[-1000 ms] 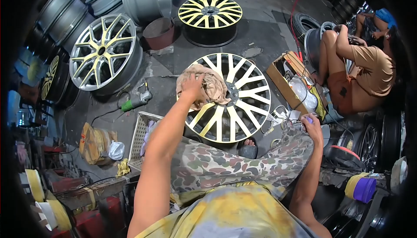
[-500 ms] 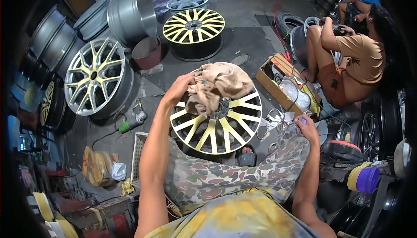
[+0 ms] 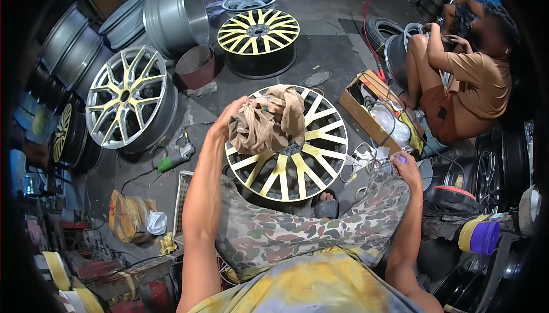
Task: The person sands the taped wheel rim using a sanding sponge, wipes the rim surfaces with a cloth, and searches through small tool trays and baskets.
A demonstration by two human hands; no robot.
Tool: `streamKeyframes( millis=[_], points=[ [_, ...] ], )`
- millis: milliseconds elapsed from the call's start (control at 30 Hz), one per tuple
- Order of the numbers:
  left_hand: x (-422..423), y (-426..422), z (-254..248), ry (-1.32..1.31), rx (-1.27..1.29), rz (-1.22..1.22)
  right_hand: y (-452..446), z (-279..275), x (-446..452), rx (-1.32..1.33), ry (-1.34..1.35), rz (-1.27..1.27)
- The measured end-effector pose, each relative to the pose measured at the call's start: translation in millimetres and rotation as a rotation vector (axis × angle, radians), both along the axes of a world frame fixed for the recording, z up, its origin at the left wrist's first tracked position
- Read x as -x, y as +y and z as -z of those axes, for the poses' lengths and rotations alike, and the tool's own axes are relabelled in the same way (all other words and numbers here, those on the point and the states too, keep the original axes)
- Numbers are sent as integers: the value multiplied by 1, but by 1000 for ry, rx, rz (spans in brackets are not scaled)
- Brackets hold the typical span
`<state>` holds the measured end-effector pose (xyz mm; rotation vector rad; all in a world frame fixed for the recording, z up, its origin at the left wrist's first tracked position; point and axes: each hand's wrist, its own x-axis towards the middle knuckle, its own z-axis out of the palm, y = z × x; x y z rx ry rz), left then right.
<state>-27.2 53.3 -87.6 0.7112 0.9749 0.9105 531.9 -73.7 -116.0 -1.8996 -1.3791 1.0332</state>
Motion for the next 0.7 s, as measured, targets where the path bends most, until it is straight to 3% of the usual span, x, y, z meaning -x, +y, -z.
streamKeyframes(
  millis=[267, 300, 333, 400, 433, 467, 567, 600, 700],
  points=[
    [6, 3, -5, -431, 60, 64, -2, -1, -1, -9, -9, -16],
    [6, 3, -11, -572, -8, 182, -2, 0, -2, -16, -4, -20],
    [-3, -3, -21, -549, -57, 110, -3, -1, -2, -13, -5, -15],
    [-24, -14, -44, -1, -324, -40, -2, -3, 1, -2, 1, -6],
    [-34, -15, -52, 183, -544, 72, -3, -3, 1, -1, -4, -2],
    [-32, -11, -32, 404, -452, 77, -2, -1, 0, 2, 3, 0],
    [-43, -28, -55, 887, -638, 116, -3, -3, -1, -6, -11, -3],
    [-38, -29, -53, 991, -733, 68, -3, -4, 0, -14, -20, -10],
    [-24, -28, -51, 915, -649, 38, -5, -7, 3, -61, -75, 22]
  ],
)
